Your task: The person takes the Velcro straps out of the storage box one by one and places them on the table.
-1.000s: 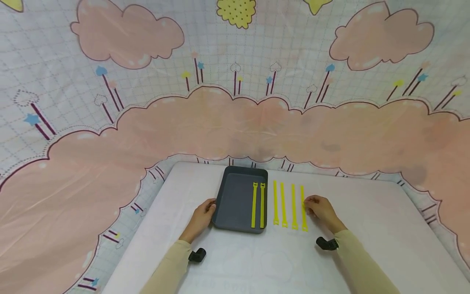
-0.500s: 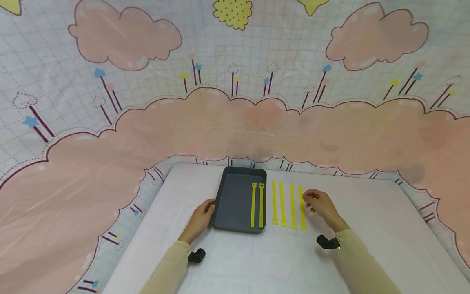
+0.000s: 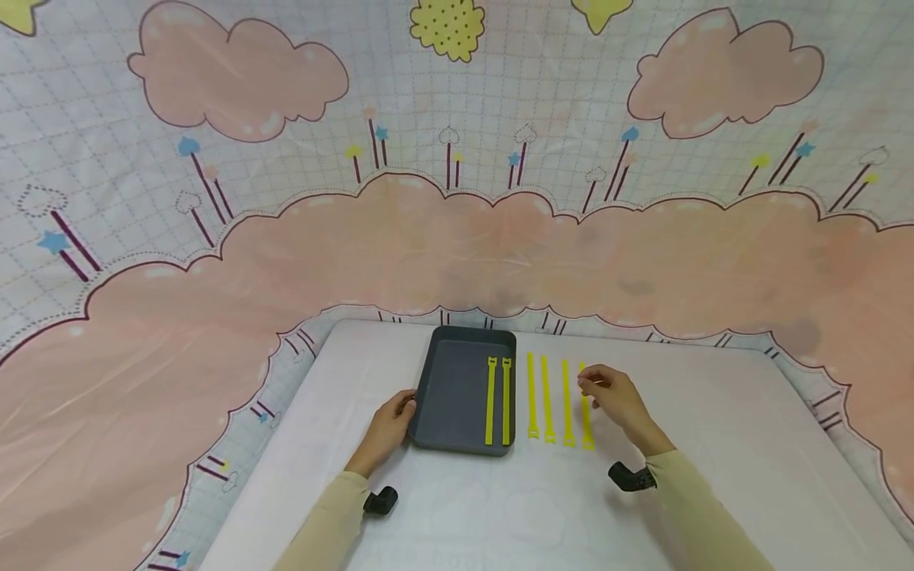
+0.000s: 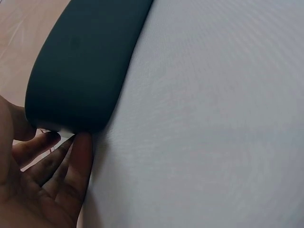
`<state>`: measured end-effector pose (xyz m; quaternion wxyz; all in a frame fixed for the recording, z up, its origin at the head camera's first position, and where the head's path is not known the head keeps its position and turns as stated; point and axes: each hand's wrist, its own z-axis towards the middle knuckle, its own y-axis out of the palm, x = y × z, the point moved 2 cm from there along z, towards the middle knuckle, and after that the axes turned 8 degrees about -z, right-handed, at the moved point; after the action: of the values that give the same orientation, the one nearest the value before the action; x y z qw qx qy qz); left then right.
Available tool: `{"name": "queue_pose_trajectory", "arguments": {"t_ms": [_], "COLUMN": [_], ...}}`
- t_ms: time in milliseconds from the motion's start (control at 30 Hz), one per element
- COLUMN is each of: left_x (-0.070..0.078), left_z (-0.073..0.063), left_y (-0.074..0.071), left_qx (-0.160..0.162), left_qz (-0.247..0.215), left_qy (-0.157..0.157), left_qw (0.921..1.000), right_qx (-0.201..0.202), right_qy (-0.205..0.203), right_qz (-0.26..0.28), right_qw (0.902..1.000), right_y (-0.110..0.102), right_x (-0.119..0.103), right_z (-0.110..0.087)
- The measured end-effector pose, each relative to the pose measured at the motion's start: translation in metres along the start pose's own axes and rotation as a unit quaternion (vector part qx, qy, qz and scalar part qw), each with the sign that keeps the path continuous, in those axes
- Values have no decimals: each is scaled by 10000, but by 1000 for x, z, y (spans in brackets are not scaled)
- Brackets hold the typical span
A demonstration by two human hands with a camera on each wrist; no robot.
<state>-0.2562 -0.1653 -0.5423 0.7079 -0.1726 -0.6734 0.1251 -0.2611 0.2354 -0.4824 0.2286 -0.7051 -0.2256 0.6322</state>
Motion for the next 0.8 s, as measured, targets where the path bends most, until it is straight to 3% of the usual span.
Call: {"name": "queue_pose_trajectory", "arguments": {"t_ms": [367, 800], "left_x": [1, -2], "left_z": [-1, 1], "left_y": [1, 1], "left_qx": [-6, -12], "left_qz": [27, 27], "left_qy": [29, 20], "left_qw": [10000, 10000], "right_qx": [450, 482], "right_qy": [-739, -977], "right_qz": [-199, -41], "right_qw": [9960, 9940], "right_y": [0, 15], "right_x": [-28, -43], "right_z": [-17, -27]}}
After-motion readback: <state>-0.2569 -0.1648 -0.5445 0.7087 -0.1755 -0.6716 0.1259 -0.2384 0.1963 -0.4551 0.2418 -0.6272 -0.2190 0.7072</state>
